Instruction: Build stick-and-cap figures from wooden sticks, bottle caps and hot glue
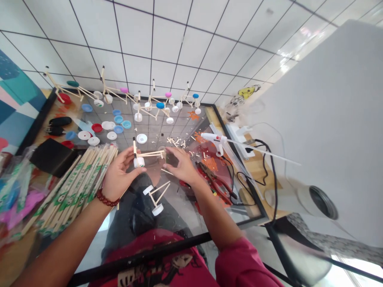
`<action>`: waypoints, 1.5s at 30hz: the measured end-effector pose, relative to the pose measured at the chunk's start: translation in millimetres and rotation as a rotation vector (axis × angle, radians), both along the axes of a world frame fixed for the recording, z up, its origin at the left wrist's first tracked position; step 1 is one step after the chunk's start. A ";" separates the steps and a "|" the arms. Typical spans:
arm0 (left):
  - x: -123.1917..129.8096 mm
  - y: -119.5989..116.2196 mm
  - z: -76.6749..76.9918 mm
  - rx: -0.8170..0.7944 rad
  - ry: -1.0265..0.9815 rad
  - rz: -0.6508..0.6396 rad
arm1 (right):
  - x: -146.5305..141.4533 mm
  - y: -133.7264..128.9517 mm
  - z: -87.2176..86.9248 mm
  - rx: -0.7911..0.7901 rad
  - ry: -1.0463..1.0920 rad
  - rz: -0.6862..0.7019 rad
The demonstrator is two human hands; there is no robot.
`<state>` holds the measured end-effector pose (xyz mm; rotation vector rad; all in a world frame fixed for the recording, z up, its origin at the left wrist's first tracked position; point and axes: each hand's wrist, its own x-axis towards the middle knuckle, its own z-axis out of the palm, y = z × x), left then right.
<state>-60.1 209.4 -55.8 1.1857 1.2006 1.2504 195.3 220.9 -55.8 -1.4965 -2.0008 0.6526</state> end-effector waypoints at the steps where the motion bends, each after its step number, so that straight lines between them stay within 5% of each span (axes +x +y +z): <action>1: 0.0 -0.2 0.3 0.001 -0.010 -0.006 | -0.4 0.0 0.2 -0.002 0.006 0.004; 19: -0.5 0.6 -0.2 -0.010 0.074 0.025 | -9.1 -3.1 -1.7 -0.056 -0.064 -0.048; 45: 0.0 0.7 -7.0 0.036 0.154 0.043 | -20.2 -1.8 -3.6 0.000 -0.197 0.064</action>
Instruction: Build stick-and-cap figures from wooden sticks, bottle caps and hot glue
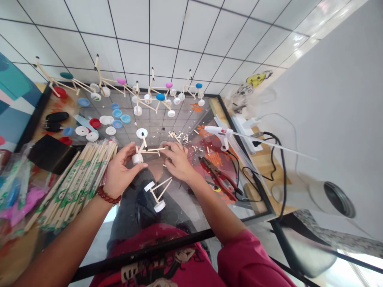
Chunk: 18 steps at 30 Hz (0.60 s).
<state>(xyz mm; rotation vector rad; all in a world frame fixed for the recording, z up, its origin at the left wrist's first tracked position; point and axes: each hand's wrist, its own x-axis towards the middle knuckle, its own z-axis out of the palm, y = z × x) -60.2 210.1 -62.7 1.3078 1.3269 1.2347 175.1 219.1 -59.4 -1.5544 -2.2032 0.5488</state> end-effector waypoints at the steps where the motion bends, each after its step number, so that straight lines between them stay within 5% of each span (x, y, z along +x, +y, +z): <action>1: 0.1 -0.1 0.1 0.000 0.000 0.002 | -0.2 -0.2 -0.1 0.000 0.008 0.000; 11: -0.2 0.2 2.6 0.013 0.021 0.008 | 17.0 0.2 14.1 0.066 0.112 -0.116; 15: 0.2 -0.4 2.8 -0.006 0.040 0.003 | 37.8 -24.5 54.6 0.236 0.381 -0.219; 18: 0.2 -0.8 2.1 -0.007 0.036 -0.004 | 44.6 -83.3 99.2 0.308 0.612 -0.142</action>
